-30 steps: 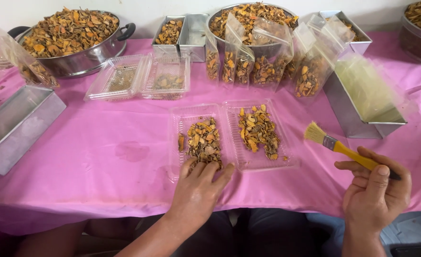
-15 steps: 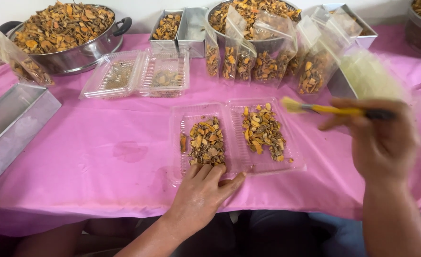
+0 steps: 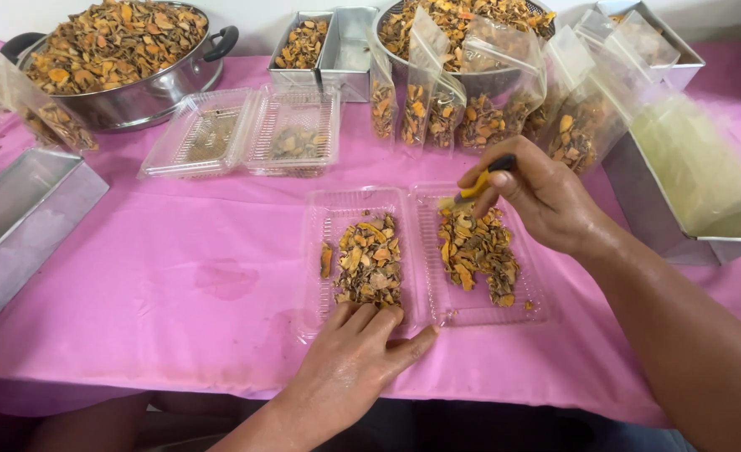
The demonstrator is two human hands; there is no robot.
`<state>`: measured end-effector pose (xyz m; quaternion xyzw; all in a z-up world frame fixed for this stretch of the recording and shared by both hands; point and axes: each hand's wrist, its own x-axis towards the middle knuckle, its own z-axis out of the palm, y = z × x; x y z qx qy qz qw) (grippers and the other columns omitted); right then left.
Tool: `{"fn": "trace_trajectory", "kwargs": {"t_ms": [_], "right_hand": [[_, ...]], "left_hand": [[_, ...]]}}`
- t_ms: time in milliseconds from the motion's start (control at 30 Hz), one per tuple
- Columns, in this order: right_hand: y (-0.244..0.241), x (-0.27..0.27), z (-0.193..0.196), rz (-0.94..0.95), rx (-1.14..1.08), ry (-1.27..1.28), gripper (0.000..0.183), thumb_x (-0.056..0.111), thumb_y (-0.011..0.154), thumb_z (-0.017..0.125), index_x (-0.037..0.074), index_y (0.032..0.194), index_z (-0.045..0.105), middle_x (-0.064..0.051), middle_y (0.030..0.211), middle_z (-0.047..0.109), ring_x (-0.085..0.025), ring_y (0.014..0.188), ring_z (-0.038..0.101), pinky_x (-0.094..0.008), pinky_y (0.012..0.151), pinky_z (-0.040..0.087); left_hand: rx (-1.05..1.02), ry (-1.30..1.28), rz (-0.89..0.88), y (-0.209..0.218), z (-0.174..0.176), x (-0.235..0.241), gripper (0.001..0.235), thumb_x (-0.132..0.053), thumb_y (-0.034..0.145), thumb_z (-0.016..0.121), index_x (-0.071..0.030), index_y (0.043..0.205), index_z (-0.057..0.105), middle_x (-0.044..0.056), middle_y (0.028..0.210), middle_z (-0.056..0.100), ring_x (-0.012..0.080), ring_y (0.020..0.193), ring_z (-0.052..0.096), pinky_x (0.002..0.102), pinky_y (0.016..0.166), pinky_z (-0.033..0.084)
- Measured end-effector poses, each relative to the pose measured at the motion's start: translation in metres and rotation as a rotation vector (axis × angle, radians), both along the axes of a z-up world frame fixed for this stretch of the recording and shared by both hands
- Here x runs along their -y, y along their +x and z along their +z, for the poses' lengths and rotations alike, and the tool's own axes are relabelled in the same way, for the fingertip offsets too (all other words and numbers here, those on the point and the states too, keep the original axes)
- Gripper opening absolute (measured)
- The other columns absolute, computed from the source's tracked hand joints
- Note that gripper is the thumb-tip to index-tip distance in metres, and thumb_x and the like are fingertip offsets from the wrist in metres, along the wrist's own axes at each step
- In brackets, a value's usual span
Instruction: Packing dried tea or herbal material into plastic trays and small bags
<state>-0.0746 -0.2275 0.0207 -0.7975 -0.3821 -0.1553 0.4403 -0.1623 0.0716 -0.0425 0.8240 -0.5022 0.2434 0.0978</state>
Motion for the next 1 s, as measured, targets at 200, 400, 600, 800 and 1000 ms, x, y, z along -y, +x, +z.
{"fn": "trace_trajectory", "kwargs": {"t_ms": [200,400,600,800,1000], "right_hand": [[-0.012,0.021,0.015,0.018,0.088,0.155,0.024,0.016,0.113,0.034,-0.006,0.120,0.040,-0.029,0.109,0.067,-0.029,0.078,0.077,-0.029,0.065,0.066],[-0.002,0.021,-0.005,-0.122,-0.036,-0.059,0.023,0.017,0.111,0.037,0.000,0.119,0.050,-0.014,0.104,0.071,-0.017,0.079,0.078,-0.028,0.071,0.068],[-0.017,0.022,0.007,-0.168,0.103,0.025,0.030,0.023,0.112,0.036,-0.004,0.119,0.047,-0.017,0.108,0.069,-0.018,0.076,0.076,-0.030,0.076,0.064],[-0.001,0.026,-0.010,-0.261,-0.135,-0.072,0.015,0.009,0.110,0.040,0.003,0.114,0.053,-0.007,0.107,0.072,-0.012,0.071,0.076,-0.027,0.069,0.063],[-0.014,0.026,0.008,-0.183,0.080,0.041,0.023,0.018,0.113,0.033,-0.002,0.117,0.043,-0.022,0.110,0.070,-0.024,0.083,0.079,-0.031,0.073,0.065]], "left_hand": [[-0.099,0.134,-0.030,0.005,0.009,-0.003,0.062,-0.001,0.077,0.073,-0.018,0.137,0.067,0.011,0.110,0.059,0.0267,0.094,0.057,0.046,0.085,0.045],[-0.032,0.165,0.002,0.013,0.007,0.003,0.066,-0.005,0.071,0.076,-0.021,0.135,0.068,0.008,0.108,0.057,0.0250,0.091,0.056,0.044,0.082,0.042],[-0.028,0.116,0.023,0.006,0.006,0.004,0.071,0.000,0.071,0.077,-0.017,0.139,0.066,0.014,0.124,0.055,0.0252,0.102,0.059,0.044,0.088,0.045],[-0.016,-0.020,0.071,0.003,-0.004,0.018,0.065,0.004,0.074,0.077,-0.014,0.136,0.068,0.017,0.122,0.056,0.0280,0.092,0.058,0.046,0.082,0.046],[-0.052,-0.179,0.036,0.005,-0.013,0.028,0.052,0.012,0.079,0.074,-0.010,0.126,0.072,0.011,0.109,0.053,0.0232,0.080,0.055,0.041,0.072,0.048]]}}
